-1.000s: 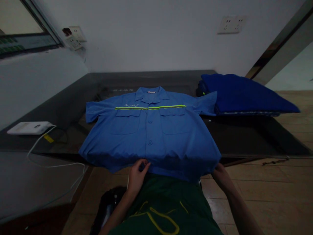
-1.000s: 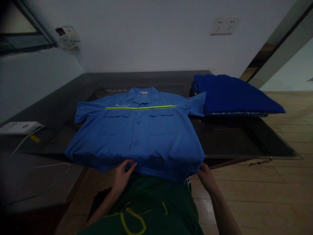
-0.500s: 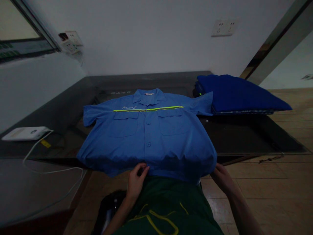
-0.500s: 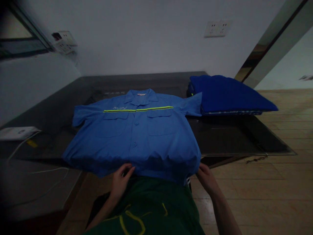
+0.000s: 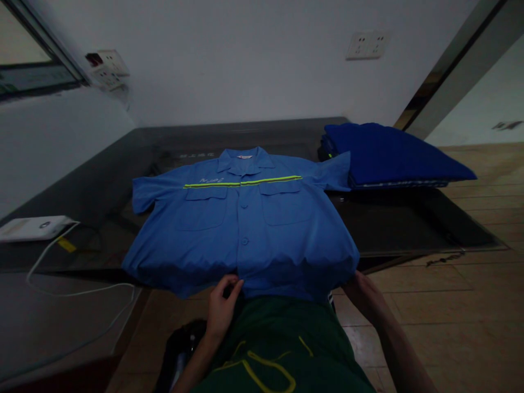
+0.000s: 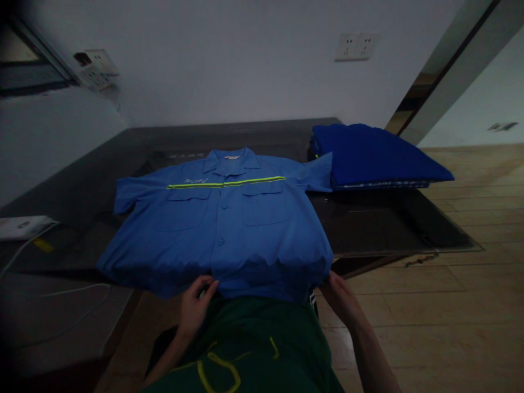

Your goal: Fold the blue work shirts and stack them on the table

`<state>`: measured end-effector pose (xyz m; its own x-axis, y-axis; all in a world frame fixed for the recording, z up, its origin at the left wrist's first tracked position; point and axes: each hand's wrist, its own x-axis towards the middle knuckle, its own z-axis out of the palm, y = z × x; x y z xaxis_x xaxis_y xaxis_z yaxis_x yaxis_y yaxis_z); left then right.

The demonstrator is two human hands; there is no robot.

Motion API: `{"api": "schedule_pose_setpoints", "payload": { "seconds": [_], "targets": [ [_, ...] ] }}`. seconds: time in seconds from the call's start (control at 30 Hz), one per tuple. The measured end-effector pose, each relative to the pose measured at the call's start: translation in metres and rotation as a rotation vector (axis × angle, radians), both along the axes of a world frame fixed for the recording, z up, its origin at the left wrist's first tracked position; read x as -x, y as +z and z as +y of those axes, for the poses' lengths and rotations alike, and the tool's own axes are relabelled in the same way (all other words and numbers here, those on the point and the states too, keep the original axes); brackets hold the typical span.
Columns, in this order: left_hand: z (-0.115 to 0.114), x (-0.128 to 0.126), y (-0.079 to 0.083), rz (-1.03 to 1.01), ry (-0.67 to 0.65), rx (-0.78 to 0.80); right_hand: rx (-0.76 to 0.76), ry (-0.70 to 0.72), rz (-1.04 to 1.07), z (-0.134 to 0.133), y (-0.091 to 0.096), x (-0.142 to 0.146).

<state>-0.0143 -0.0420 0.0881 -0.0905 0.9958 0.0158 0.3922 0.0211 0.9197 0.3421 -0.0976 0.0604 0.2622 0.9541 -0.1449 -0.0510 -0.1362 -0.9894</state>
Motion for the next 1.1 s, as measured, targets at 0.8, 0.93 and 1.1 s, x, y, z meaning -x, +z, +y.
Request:
{"api": "schedule_pose_setpoints", "payload": {
  "seconds": [0.8, 0.93, 1.1],
  "targets": [
    [-0.001, 0.01, 0.004, 0.016, -0.034, 0.007, 0.16, -0.149, -0.136, 0.006, 0.021, -0.021],
    [0.0, 0.011, 0.005, 0.001, -0.015, -0.008, 0.119, -0.187, -0.183, 0.005, 0.019, -0.022],
    [0.001, 0.01, 0.005, -0.03, -0.012, 0.006, 0.102, -0.086, -0.135, 0.003, 0.02, -0.025]
  ]
}}
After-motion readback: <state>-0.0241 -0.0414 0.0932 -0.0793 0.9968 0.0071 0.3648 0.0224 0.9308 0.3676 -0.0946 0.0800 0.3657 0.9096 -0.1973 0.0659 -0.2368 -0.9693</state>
